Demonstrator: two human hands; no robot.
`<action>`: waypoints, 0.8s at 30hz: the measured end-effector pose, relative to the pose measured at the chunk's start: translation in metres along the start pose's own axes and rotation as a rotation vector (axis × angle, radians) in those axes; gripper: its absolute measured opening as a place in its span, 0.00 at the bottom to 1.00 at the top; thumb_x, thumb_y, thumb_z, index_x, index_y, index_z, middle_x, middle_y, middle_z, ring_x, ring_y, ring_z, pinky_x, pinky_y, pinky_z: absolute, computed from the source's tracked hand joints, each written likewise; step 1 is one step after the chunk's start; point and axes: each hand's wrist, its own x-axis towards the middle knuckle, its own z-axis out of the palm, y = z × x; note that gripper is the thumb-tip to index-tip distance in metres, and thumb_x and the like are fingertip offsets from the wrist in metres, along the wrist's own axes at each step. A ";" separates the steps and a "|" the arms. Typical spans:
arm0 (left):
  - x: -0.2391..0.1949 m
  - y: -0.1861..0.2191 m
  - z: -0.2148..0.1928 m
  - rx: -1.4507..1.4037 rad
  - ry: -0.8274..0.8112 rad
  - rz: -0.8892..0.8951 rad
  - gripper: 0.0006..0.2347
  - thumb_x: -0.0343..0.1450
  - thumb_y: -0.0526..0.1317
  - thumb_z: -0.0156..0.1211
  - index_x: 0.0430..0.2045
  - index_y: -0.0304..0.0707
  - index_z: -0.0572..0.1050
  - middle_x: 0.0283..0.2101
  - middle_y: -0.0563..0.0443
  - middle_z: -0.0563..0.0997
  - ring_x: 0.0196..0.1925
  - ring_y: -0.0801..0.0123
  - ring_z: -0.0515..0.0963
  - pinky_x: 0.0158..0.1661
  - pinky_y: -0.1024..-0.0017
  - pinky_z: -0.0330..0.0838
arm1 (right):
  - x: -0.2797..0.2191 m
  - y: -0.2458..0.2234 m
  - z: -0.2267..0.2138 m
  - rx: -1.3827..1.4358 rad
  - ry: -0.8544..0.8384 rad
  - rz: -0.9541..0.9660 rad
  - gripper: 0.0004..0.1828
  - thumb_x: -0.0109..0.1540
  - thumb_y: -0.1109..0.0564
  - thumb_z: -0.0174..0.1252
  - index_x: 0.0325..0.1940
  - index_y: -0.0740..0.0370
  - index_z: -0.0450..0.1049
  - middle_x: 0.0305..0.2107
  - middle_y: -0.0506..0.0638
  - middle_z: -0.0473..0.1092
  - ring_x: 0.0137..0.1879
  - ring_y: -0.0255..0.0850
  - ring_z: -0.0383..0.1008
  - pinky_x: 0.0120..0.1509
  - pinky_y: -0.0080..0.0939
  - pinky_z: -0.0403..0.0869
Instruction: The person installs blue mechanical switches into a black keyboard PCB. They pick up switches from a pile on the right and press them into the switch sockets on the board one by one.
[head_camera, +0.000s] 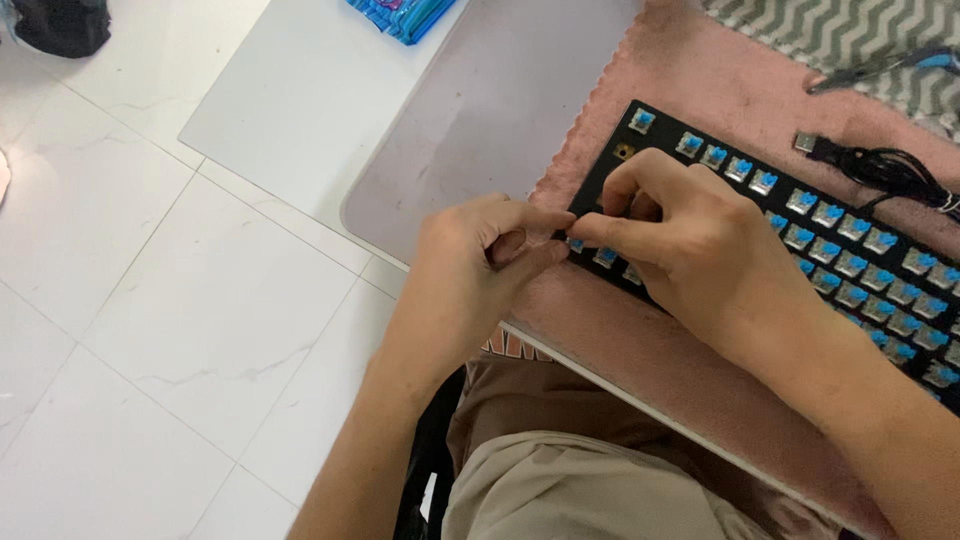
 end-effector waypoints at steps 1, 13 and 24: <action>-0.001 0.004 -0.001 0.000 -0.003 -0.002 0.08 0.76 0.34 0.77 0.48 0.47 0.91 0.28 0.62 0.61 0.31 0.74 0.65 0.36 0.75 0.61 | 0.000 -0.001 0.001 0.002 0.000 0.003 0.22 0.73 0.78 0.64 0.58 0.53 0.82 0.48 0.57 0.68 0.40 0.52 0.68 0.40 0.53 0.72; -0.001 0.013 -0.002 0.042 -0.004 -0.066 0.10 0.74 0.39 0.80 0.49 0.48 0.93 0.27 0.64 0.59 0.30 0.76 0.61 0.35 0.75 0.55 | 0.000 0.010 0.001 0.131 0.009 -0.013 0.38 0.64 0.86 0.54 0.67 0.52 0.83 0.46 0.60 0.64 0.42 0.55 0.69 0.42 0.55 0.76; 0.001 0.015 0.010 0.041 0.062 -0.053 0.08 0.75 0.36 0.77 0.47 0.44 0.93 0.42 0.56 0.95 0.40 0.84 0.80 0.42 0.81 0.72 | -0.002 0.011 -0.007 0.249 -0.189 0.238 0.37 0.69 0.75 0.53 0.69 0.39 0.88 0.40 0.49 0.61 0.46 0.52 0.62 0.49 0.58 0.59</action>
